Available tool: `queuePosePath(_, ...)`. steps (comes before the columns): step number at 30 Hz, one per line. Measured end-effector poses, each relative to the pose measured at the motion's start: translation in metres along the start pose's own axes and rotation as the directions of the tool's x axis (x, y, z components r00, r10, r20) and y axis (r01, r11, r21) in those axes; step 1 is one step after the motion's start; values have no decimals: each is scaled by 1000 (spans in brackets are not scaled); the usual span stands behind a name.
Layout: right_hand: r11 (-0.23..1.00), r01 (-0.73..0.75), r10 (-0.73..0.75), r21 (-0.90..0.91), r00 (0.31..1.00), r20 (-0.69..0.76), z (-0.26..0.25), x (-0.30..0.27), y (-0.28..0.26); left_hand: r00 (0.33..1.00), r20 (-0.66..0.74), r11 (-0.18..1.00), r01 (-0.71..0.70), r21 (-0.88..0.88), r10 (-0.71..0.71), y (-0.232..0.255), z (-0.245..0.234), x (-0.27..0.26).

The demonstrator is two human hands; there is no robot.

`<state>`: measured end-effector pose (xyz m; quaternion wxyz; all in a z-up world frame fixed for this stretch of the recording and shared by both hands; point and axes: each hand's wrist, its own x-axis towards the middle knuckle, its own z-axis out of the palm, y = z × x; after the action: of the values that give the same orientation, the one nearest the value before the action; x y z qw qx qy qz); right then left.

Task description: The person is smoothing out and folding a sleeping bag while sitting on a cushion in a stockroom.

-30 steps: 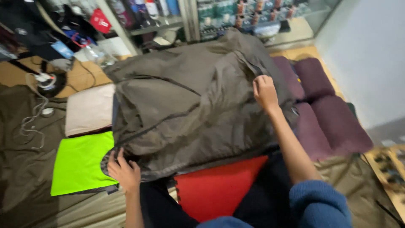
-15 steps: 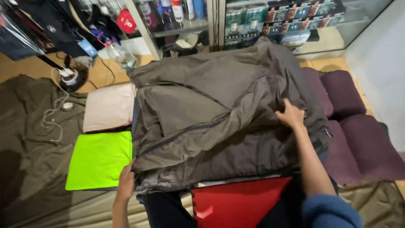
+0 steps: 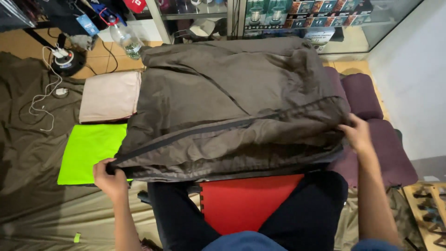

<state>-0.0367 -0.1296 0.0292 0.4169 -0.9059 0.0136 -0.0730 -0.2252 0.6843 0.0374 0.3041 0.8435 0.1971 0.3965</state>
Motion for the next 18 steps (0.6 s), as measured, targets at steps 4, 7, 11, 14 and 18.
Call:
queuePosePath(4,912,-93,26,400,985,170,-73,-64,-116,995,-102,998,-8,59,14,-25,-6,-8)
queuePosePath(7,972,-116,-19,203,824,567,-120,-79,-166,994,-87,990,72,121,-61,-38,-4,-8)
queuePosePath(11,924,-17,354,-381,412,840,-123,-60,-163,948,137,954,273,123,-288,-38,-1,-6)
queuePosePath(14,638,-54,763,-768,181,621,-62,5,-62,896,272,936,320,149,-350,-48,6,6)
queuePosePath(18,876,-382,470,-293,813,344,-64,155,-82,946,239,974,195,117,-219,-36,17,29)
